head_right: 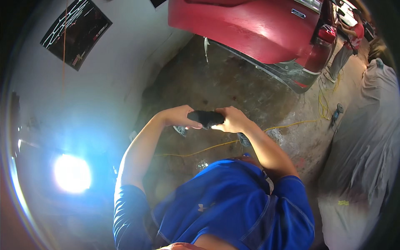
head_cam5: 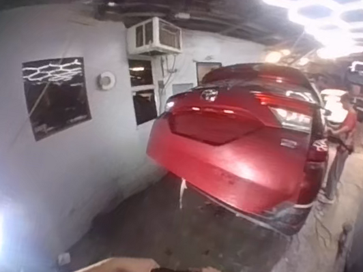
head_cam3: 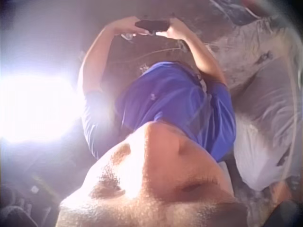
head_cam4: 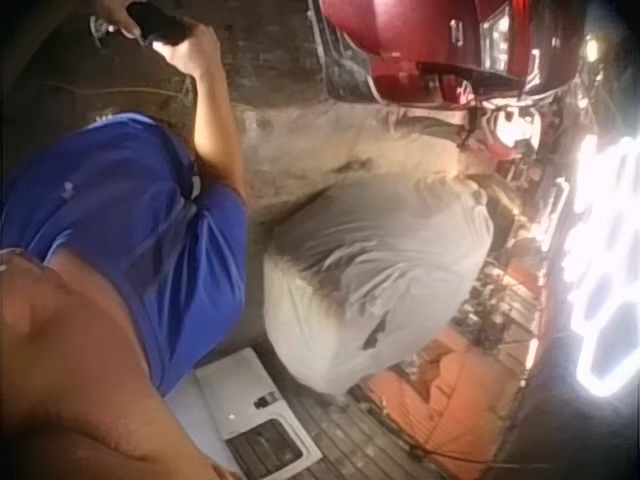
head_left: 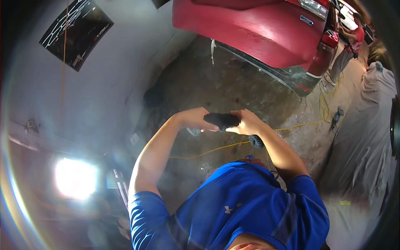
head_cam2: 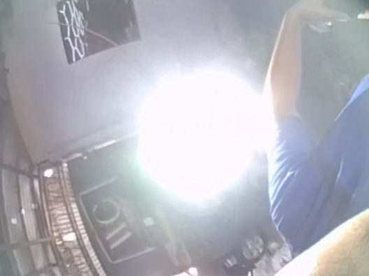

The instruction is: The person sands the surface of a red car bumper using a small sanding block and water from a bucket, then wipes the sanded area with a black cloth.

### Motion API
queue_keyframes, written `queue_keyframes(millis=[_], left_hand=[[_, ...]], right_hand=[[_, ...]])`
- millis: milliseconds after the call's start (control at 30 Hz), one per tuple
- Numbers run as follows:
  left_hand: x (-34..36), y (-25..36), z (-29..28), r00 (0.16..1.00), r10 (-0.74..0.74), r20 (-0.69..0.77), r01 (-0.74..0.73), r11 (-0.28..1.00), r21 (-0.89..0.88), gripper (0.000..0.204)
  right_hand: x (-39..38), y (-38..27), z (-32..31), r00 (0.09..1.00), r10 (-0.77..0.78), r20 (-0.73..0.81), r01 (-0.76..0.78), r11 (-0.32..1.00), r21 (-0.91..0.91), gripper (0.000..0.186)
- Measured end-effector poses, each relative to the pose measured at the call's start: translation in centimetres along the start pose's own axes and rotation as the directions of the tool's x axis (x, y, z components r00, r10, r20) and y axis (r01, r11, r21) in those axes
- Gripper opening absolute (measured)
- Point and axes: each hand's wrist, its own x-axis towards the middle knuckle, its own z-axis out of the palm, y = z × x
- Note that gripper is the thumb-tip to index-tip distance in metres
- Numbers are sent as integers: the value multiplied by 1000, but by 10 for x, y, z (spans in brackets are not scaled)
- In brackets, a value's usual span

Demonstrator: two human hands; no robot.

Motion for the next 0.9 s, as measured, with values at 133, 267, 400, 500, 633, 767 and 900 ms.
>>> queue_keyframes(millis=[133, 267, 400, 500, 633, 767, 900], left_hand=[[2, 32, 1, 971, 140, -192, -154, 986, -60, 30], [9, 41, 10, 906, 241, -347, -339, 905, -258, 31], [4, 51, 0, 905, 193, -380, -252, 961, -111, 36], [19, 12, -2, 938, 24, -345, -88, 981, -173, 50], [59, -4, 27, 819, 314, -480, -427, 893, -144, 63], [69, 53, 46, 674, 563, -478, -736, 454, -503, 82], [107, 43, 63, 663, 614, -428, -728, 396, -559, 65]], right_hand=[[4, 25, -40, 961, -146, -235, 170, 982, 86, 38], [14, 10, -74, 910, -291, -297, 353, 917, 185, 49], [26, 14, -98, 989, -145, -12, 145, 989, 8, 62], [33, 7, -121, 882, -416, -222, 425, 905, -9, 63], [40, -45, -124, 830, -452, -328, 530, 823, 206, 64], [35, -76, -124, 861, -380, -338, 506, 716, 482, 61], [36, -72, -126, 896, -240, -373, 426, 698, 575, 51]])
